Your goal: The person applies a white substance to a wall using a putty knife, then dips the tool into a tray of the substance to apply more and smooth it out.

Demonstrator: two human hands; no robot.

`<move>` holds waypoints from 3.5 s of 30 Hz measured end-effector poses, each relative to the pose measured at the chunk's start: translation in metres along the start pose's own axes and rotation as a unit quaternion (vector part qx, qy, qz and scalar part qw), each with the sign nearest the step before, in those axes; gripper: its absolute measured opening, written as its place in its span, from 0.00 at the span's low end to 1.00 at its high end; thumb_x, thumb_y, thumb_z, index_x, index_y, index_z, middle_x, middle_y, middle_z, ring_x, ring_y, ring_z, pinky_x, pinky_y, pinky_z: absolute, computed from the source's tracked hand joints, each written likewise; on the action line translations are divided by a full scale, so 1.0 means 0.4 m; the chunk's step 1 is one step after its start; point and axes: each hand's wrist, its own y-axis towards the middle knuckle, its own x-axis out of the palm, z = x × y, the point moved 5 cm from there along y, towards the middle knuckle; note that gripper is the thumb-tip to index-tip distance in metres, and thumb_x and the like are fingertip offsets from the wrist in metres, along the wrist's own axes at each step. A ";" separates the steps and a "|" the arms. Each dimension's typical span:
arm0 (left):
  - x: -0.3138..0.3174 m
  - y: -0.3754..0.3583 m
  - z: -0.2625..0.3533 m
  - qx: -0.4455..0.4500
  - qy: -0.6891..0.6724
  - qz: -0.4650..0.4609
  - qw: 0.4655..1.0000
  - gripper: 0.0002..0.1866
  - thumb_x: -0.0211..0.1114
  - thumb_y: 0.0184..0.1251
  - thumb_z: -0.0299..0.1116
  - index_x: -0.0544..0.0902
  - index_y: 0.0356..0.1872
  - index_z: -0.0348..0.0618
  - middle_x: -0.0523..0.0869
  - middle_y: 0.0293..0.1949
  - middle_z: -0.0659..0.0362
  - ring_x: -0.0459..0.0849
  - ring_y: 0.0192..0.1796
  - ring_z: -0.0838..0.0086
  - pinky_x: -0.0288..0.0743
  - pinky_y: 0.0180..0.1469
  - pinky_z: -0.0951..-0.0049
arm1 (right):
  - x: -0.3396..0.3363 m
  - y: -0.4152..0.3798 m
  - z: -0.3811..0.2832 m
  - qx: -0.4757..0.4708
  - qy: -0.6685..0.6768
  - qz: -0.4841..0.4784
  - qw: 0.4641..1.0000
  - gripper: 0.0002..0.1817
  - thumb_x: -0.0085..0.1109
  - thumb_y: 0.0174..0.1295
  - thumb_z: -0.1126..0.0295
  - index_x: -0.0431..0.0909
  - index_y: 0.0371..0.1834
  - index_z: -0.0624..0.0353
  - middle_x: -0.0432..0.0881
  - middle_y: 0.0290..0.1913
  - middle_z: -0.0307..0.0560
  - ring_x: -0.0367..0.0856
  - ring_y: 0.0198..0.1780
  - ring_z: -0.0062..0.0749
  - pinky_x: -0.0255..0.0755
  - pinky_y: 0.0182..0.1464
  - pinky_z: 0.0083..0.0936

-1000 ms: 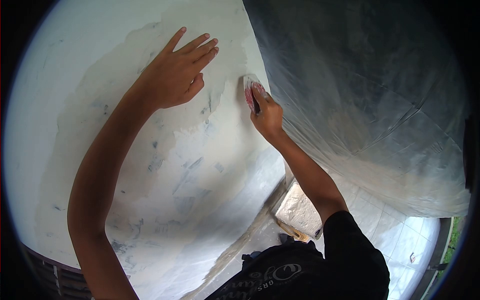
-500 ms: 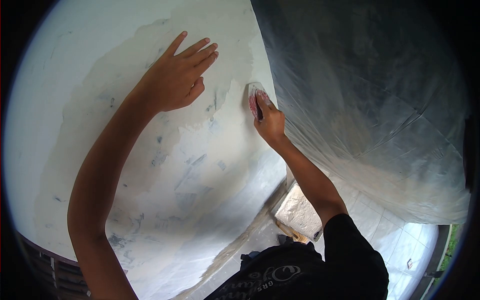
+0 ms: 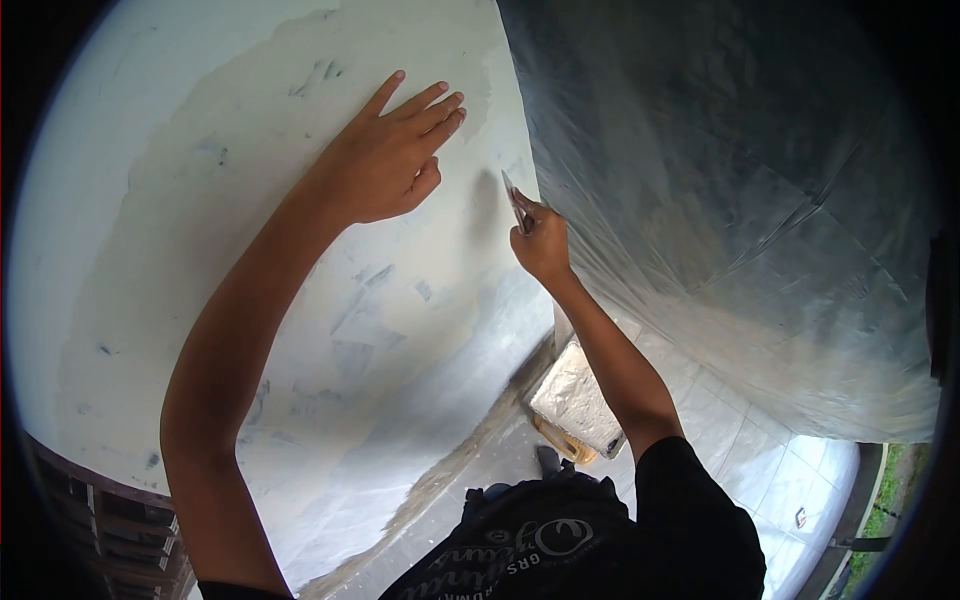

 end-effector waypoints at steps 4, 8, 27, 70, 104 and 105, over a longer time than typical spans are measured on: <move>0.006 -0.034 0.108 -0.020 -0.042 -0.004 0.999 0.26 0.53 0.66 0.30 0.71 0.67 0.38 0.70 0.71 0.56 0.59 0.76 0.67 0.46 0.78 0.50 | -0.066 -0.116 0.089 0.228 0.303 -0.059 0.923 0.17 0.55 0.52 0.81 0.81 0.47 0.68 0.80 0.26 0.44 0.77 0.26 0.23 0.70 0.25 0.25; 0.020 -0.099 0.228 -0.071 -0.139 0.010 0.988 0.27 0.49 0.69 0.32 0.67 0.69 0.37 0.66 0.73 0.55 0.57 0.77 0.65 0.46 0.77 0.48 | -0.157 -0.217 0.067 0.263 0.448 -0.061 0.852 0.15 0.57 0.56 0.82 0.78 0.48 0.63 0.83 0.37 0.47 0.79 0.31 0.25 0.70 0.27 0.24; 0.154 -0.317 0.614 -0.315 -0.499 -0.027 0.807 0.29 0.45 0.73 0.36 0.60 0.74 0.41 0.60 0.75 0.52 0.52 0.79 0.59 0.40 0.78 0.52 | -0.343 -0.569 0.087 0.381 0.472 -0.007 0.795 0.16 0.54 0.63 0.80 0.75 0.54 0.62 0.82 0.49 0.48 0.84 0.47 0.38 0.82 0.48 0.33; 1.155 -0.288 1.267 -0.446 -0.725 -0.206 0.482 0.26 0.44 0.75 0.38 0.69 0.68 0.31 0.72 0.68 0.42 0.67 0.72 0.59 0.55 0.74 0.67 | -0.022 -1.032 1.032 0.681 0.255 -0.073 0.682 0.19 0.57 0.62 0.78 0.74 0.57 0.61 0.79 0.51 0.45 0.83 0.48 0.30 0.82 0.55 0.34; 1.324 -0.321 1.413 -0.375 -0.749 -0.223 0.499 0.28 0.35 0.80 0.39 0.56 0.75 0.35 0.66 0.72 0.44 0.63 0.74 0.61 0.52 0.75 0.66 | 0.167 -1.147 1.131 0.615 0.044 -0.049 0.786 0.17 0.58 0.53 0.78 0.80 0.47 0.67 0.85 0.39 0.46 0.82 0.40 0.26 0.76 0.44 0.24; 1.329 -0.326 1.414 -0.374 -0.749 -0.222 0.500 0.28 0.35 0.80 0.39 0.56 0.75 0.35 0.66 0.72 0.44 0.63 0.74 0.61 0.52 0.75 0.66 | 0.165 -1.148 1.127 0.611 0.039 -0.050 0.789 0.17 0.59 0.53 0.78 0.80 0.47 0.67 0.86 0.39 0.46 0.82 0.40 0.26 0.76 0.44 0.24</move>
